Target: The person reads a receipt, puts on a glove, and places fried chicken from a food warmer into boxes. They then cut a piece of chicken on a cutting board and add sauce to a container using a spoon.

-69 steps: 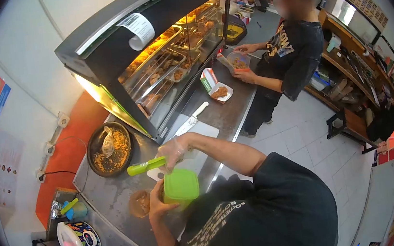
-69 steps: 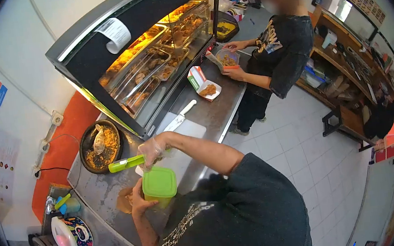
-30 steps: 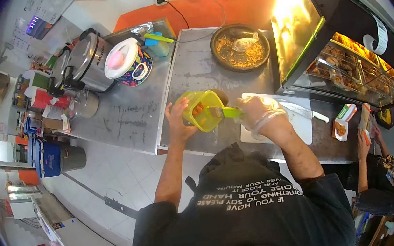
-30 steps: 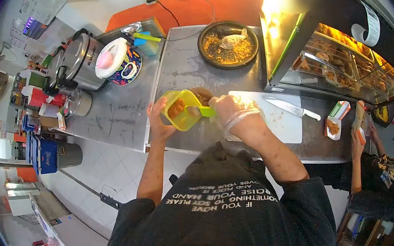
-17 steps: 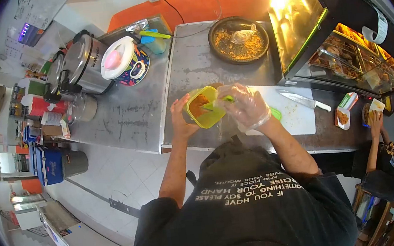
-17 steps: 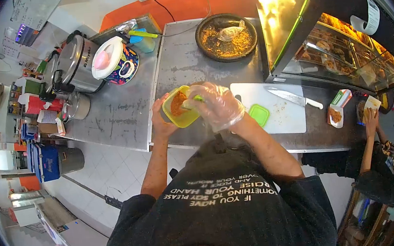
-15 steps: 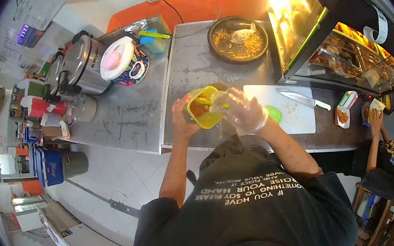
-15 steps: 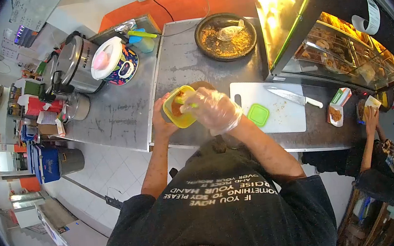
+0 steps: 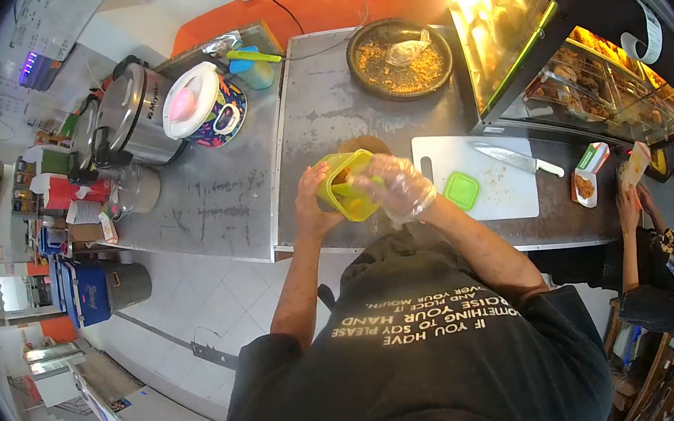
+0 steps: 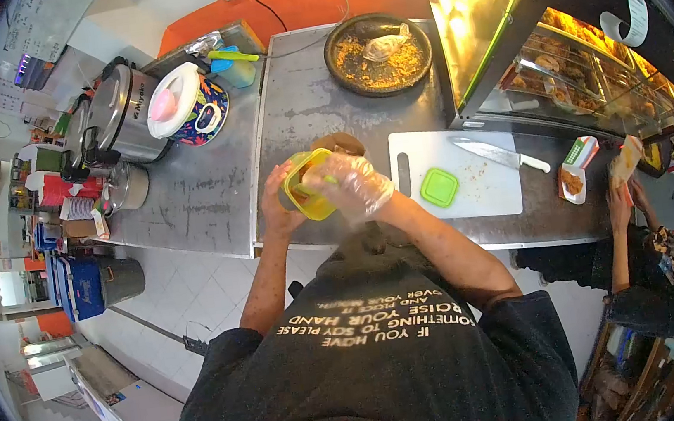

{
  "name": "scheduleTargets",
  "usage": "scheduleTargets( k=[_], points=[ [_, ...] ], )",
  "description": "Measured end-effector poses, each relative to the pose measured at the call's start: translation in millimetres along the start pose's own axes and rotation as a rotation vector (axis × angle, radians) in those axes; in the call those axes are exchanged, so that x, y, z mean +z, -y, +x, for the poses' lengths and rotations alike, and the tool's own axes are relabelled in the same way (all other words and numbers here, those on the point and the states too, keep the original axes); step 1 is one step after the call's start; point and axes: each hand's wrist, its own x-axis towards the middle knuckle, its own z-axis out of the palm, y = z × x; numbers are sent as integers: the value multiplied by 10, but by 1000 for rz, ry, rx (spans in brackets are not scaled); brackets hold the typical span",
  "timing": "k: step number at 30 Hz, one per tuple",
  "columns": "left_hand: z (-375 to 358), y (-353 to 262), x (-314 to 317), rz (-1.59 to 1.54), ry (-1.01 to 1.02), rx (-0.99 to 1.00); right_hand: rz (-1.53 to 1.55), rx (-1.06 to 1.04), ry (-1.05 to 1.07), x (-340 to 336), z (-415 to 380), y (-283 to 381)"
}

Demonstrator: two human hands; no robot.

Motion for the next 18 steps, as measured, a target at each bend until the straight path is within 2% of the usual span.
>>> scheduleTargets(
  k=[1, 3, 4, 5, 7, 8, 11, 12, 14, 18],
  points=[
    [-10, -15, 8, -14, -13, -12, 1, 5, -1, 22, -35, 38],
    [-28, -47, 39, -29, -24, -24, 742, 1191, -170, 80, -119, 133],
    [-39, -68, 59, -32, -42, -64, 854, 1087, -412, 134, -172, 97],
    [-41, -78, 66, -35, -60, -102, 856, 1088, -413, 132, -212, 55],
    [-55, -78, 67, 3, -60, -128, 1077, 1391, -712, 52, -187, 10],
    [-67, -83, 73, 39, -61, -155, 1043, 1299, -818, 75, -236, -20],
    [-90, -95, 117, -5, -111, -203, 1214, 1216, -930, 35, -391, -77],
    [-107, -85, 126, -4, -114, -203, 1300, 1125, -918, 6, -434, -106],
    [-149, -74, 147, 12, -97, -354, 1331, 1168, -949, -60, -519, -138],
    [-202, -113, 151, 48, -118, -469, 1280, 1236, -1032, -196, -558, -164]
  ],
)
